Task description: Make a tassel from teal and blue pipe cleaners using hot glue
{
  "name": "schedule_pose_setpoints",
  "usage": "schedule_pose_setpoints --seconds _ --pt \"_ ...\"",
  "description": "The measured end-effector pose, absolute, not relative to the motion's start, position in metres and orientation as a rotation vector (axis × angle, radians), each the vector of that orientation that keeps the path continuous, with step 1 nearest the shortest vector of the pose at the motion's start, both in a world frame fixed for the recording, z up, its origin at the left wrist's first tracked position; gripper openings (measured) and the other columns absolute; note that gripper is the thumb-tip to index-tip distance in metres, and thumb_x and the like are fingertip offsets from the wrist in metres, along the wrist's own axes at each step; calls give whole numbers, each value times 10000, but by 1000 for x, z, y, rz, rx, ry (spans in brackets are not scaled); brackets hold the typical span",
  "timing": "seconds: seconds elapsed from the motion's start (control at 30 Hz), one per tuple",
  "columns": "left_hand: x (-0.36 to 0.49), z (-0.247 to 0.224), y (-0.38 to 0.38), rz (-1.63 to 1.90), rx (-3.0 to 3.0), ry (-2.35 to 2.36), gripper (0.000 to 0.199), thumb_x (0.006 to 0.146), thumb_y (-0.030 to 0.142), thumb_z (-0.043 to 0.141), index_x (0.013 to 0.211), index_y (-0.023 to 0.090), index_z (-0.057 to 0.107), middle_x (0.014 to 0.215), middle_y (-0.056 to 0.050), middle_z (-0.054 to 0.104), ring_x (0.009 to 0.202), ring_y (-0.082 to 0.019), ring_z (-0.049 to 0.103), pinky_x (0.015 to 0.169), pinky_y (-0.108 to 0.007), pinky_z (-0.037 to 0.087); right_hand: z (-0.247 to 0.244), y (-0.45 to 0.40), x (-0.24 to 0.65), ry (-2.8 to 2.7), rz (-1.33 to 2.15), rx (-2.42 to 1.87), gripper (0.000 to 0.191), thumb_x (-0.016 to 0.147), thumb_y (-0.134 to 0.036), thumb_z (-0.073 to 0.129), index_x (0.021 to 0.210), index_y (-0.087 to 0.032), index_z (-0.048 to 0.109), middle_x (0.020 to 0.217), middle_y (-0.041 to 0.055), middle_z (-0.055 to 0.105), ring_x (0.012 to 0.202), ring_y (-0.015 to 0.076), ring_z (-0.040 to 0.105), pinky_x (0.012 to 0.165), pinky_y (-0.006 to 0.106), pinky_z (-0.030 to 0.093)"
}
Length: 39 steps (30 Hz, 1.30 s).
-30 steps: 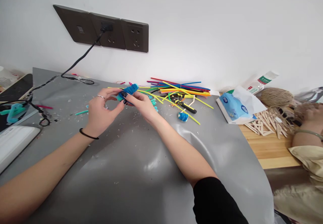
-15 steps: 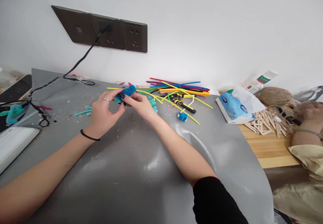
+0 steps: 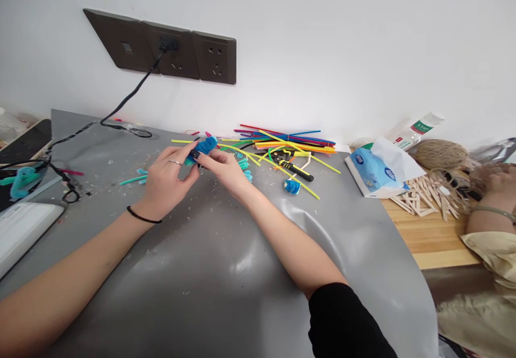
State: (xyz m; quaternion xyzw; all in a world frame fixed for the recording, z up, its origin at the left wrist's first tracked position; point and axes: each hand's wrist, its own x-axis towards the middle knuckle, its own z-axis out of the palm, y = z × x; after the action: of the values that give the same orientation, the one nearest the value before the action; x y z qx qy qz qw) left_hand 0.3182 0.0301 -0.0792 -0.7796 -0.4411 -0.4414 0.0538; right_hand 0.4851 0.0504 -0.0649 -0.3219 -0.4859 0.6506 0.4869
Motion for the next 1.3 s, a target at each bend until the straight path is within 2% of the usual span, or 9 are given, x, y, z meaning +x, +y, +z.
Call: schedule_pose_setpoints --seconds 0.17,0.37,0.53,0.7,0.87,0.97,1.07,1.13,1.3 --pt "315 -80 32 -1312 -2406 -1341 592 955 117 613 1537 217 643 1154 -114 808 1157 -305 757 1054 -438 627 -63 50 487 -1265 1529 -814 455 746 -625 892 817 -189 781 859 -17 678 917 137 575 931 280 463" --pt "314 -79 32 -1245 -2369 -1336 544 990 114 578 1526 182 646 1150 -122 809 1121 -288 771 1025 -413 636 -67 54 489 -1354 1514 -791 536 757 -702 875 849 -183 780 896 4 722 966 168 614 983 311 485" --pt "313 -79 32 -1227 -2349 -1321 561 999 127 567 1557 161 619 1138 -123 809 1094 -277 781 996 -379 639 -71 59 491 -1330 1535 -767 535 725 -645 942 1026 -228 795 1050 29 798 1058 210 691 1024 344 548" --pt "312 -79 33 -1262 -2408 -1336 699 974 125 586 1665 181 499 1305 -139 792 1181 -292 764 1056 -400 623 -70 59 494 -1324 1504 -770 493 731 -605 961 1005 -231 793 1105 47 831 1084 225 730 1072 373 567" --pt "315 -75 30 -1325 -2507 -1412 717 970 147 542 1680 192 449 1417 -124 773 1316 -285 731 1134 -415 586 -68 58 495 -1311 1524 -773 504 729 -592 964 1015 -203 820 1141 60 848 1111 225 747 1117 379 555" --pt "318 -69 27 -1377 -2571 -1606 752 950 200 571 1685 203 414 1464 -116 754 1340 -296 728 1104 -423 599 -68 58 495 -1305 1524 -764 509 724 -592 966 1014 -198 826 1103 59 853 1093 223 753 1097 375 567" --pt "319 -64 25 -1442 -2555 -1785 723 920 258 614 1627 203 469 1435 -119 763 1181 -285 787 1011 -404 627 -66 58 495 -1303 1511 -762 513 726 -606 960 1011 -201 825 1042 54 851 1092 228 756 1082 376 576" --pt "320 -62 25 -1483 -2548 -1824 632 906 275 616 1529 188 549 1378 -128 777 1058 -266 801 964 -397 632 -65 58 494 -1307 1487 -771 504 731 -609 955 1003 -205 825 1021 51 847 1099 230 754 1079 376 575" --pt "320 -54 25 -1490 -2557 -1892 335 903 327 587 1192 189 684 1090 -103 803 914 -255 761 870 -383 595 -64 58 494 -1301 1443 -787 484 745 -620 936 970 -207 821 1004 45 829 1011 201 730 1007 347 577"
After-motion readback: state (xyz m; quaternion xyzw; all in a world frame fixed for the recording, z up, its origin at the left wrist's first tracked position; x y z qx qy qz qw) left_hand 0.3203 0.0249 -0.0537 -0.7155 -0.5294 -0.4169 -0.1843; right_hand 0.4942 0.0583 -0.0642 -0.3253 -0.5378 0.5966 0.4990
